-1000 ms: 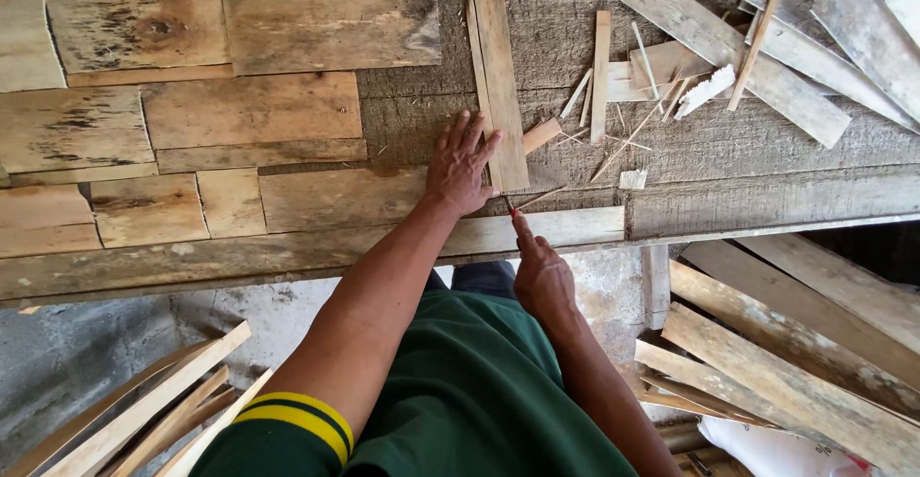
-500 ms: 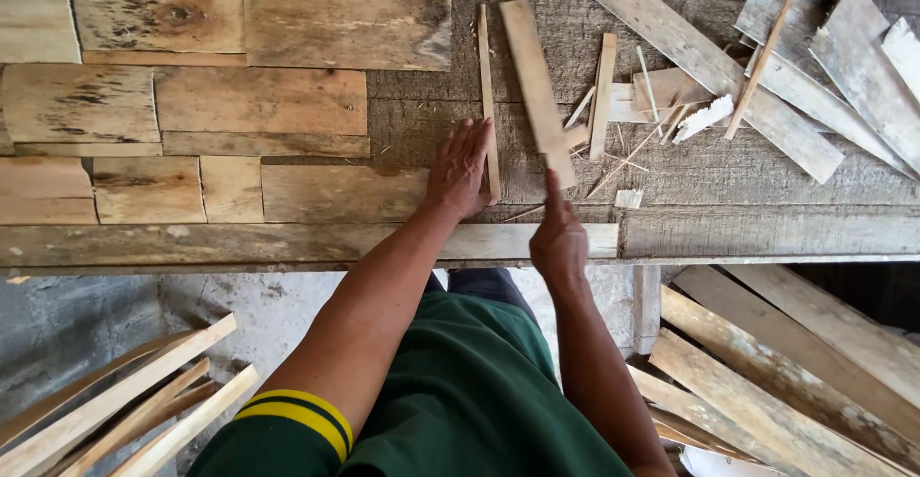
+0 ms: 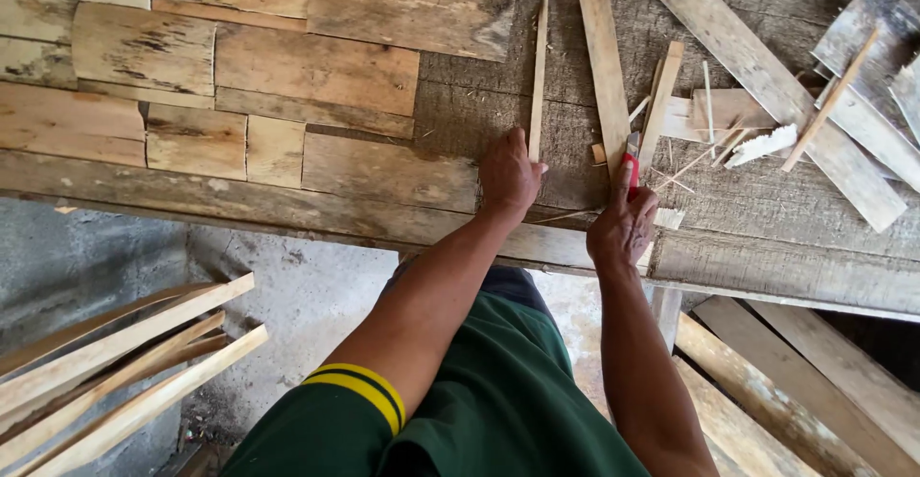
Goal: Fitting and cutting small wood pieces to create a wood-paneled surface.
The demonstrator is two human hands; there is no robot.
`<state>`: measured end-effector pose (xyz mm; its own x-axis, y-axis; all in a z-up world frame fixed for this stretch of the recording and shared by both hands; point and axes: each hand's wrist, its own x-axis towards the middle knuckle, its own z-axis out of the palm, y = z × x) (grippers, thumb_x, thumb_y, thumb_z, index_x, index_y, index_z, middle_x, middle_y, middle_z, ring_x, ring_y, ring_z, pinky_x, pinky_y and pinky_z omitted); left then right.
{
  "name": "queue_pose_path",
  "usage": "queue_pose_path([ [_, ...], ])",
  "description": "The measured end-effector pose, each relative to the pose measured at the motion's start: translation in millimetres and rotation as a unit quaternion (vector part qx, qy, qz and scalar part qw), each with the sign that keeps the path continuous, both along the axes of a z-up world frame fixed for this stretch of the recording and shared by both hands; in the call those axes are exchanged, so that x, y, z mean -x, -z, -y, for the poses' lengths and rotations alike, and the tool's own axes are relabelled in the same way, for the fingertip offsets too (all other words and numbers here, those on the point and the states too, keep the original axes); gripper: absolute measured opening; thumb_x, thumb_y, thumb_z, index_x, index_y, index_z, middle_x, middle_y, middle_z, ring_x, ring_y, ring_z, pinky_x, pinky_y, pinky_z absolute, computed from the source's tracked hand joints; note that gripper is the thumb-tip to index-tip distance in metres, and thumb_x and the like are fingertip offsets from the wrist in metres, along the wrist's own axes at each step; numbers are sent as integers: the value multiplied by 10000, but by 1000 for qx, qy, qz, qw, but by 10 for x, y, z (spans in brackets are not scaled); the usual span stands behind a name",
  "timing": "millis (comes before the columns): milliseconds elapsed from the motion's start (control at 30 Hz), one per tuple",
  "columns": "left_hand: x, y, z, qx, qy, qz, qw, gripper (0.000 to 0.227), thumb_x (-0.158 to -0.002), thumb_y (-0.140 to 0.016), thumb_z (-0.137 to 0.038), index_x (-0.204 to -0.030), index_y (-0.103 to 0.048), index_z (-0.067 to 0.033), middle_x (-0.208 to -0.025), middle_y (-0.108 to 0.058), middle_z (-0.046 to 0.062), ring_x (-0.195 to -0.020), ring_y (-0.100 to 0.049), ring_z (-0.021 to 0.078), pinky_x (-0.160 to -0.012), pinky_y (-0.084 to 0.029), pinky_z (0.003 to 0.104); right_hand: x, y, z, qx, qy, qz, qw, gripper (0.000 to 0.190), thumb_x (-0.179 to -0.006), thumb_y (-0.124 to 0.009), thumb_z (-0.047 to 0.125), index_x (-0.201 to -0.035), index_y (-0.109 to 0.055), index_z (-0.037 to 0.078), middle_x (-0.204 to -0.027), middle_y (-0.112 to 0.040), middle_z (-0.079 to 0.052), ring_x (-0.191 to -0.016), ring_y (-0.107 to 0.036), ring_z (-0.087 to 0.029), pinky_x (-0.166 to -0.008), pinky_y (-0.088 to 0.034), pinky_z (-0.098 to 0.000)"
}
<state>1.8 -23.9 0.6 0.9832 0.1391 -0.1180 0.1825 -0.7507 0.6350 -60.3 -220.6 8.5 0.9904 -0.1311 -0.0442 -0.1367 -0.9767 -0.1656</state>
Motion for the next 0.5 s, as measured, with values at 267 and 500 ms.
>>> queue_pose_path([
  [267, -4, 50, 86, 10, -92, -12, 996, 528, -744, -891, -167, -1142, -572, -35, -995, -704, 161, -893, -711, 338, -748, -577, 470, -43, -30, -17, 7, -12, 18, 1000, 855, -934, -617, -11, -1685, -263, 192, -1211, -482, -214, -1063, -545, -407, -862, -491, -504],
  [500, -20, 312, 110, 63, -120, -99, 986, 249, -828, -795, -103, -1043, -674, -67, -967, -741, 103, -783, -721, 208, -666, -614, 364, -155, 526, 182, -13, 67, -22, 997, 816, -970, -570, -7, -1671, -176, 128, -1254, -510, -220, -995, -591, -372, -812, -526, -510],
])
